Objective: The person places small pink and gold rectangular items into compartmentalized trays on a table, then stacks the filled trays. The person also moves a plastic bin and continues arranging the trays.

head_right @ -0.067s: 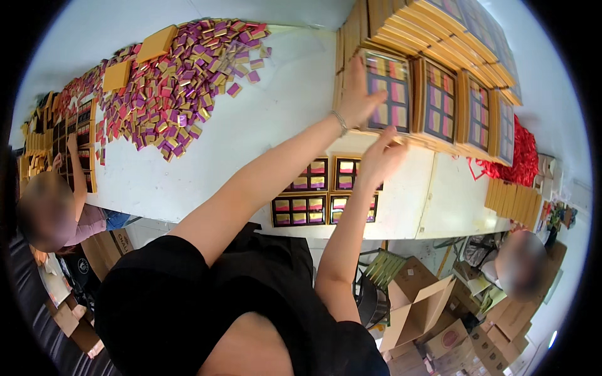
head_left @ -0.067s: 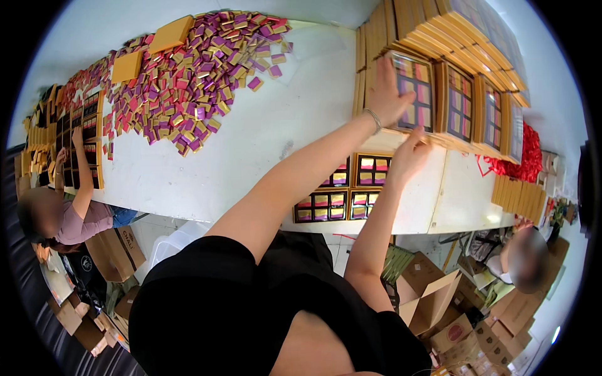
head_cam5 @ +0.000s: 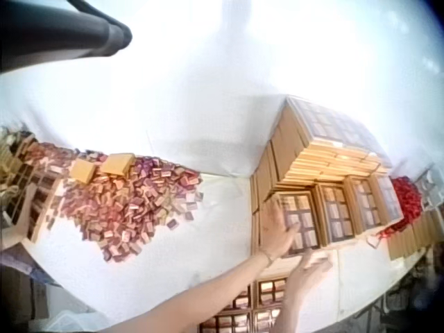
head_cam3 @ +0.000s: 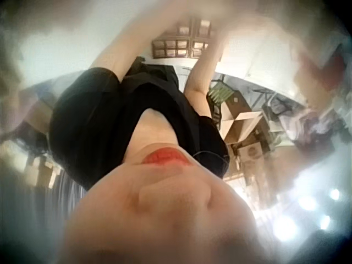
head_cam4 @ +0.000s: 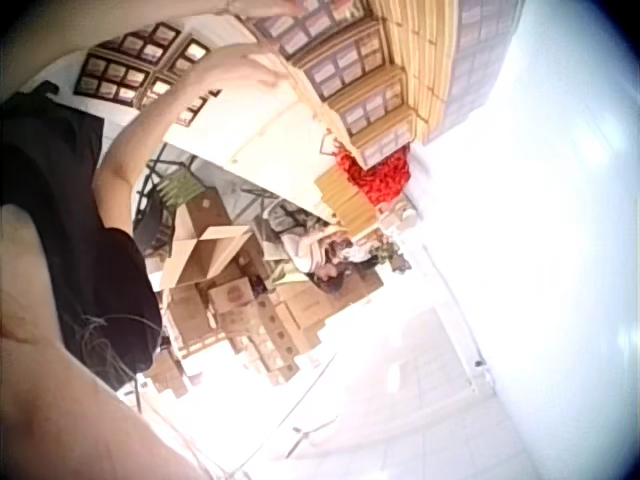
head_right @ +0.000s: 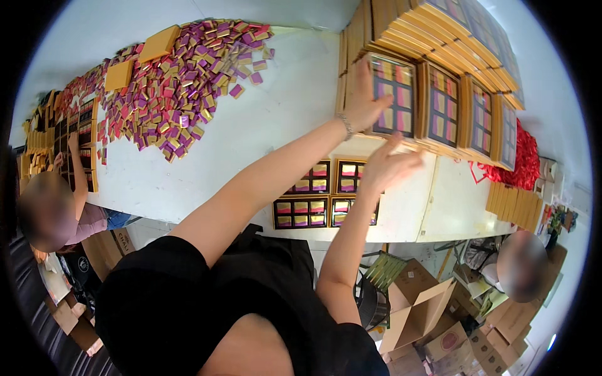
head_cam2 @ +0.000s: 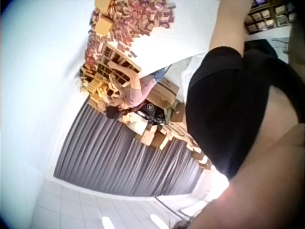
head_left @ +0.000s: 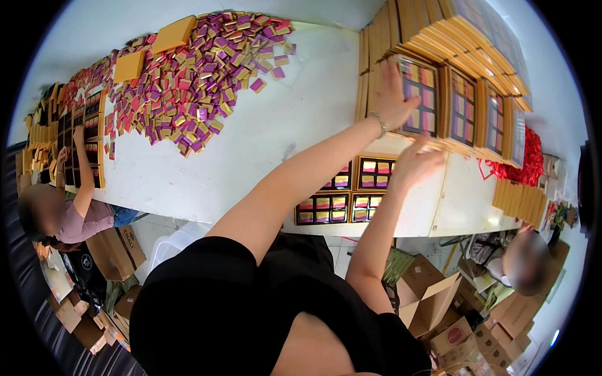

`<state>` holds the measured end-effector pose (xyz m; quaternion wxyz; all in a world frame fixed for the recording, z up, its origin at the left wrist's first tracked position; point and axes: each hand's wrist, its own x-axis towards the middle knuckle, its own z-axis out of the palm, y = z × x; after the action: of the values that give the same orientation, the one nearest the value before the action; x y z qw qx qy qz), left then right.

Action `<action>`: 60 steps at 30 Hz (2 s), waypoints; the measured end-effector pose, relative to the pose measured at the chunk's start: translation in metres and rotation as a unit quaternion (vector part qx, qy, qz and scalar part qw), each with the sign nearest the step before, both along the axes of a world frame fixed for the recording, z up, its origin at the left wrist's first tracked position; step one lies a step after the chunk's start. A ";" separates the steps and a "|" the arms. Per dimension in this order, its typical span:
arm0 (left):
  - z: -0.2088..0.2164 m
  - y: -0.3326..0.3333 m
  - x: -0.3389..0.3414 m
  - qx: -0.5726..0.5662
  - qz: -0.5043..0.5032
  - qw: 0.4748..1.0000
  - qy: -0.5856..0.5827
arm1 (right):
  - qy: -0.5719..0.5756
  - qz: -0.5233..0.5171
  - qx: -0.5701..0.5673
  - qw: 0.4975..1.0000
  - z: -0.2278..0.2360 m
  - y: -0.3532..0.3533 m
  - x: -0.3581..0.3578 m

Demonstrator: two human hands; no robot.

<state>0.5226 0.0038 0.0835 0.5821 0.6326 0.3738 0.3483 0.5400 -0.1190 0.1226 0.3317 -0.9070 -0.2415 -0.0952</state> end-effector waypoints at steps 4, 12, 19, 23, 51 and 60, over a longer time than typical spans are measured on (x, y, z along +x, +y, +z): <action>-0.017 0.022 -0.020 0.001 0.014 1.000 0.004 | -0.297 0.104 -0.005 0.949 0.012 0.025 0.033; -0.023 0.155 -0.154 0.238 -0.052 0.739 0.629 | -0.296 0.140 0.056 0.943 -0.017 0.048 0.063; -0.005 0.100 -0.220 0.357 0.030 0.804 0.475 | -0.132 0.341 0.072 0.928 -0.016 -0.050 0.002; -0.027 -0.045 -0.251 0.473 -0.192 0.795 0.327 | 0.509 0.244 0.181 0.805 -0.041 -0.064 -0.056; -0.131 -0.119 -0.263 -0.091 0.220 0.958 0.160 | 0.261 0.304 -0.076 0.913 -0.194 -0.012 -0.083; -0.122 -0.068 -0.279 -0.064 0.129 0.951 0.273 | -0.058 0.330 -0.216 0.917 -0.178 -0.010 -0.113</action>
<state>0.2435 -0.0643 -0.0383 0.4467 0.6114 0.6186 0.2099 0.4271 -0.1289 -0.0551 0.1261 -0.8181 -0.5607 0.0213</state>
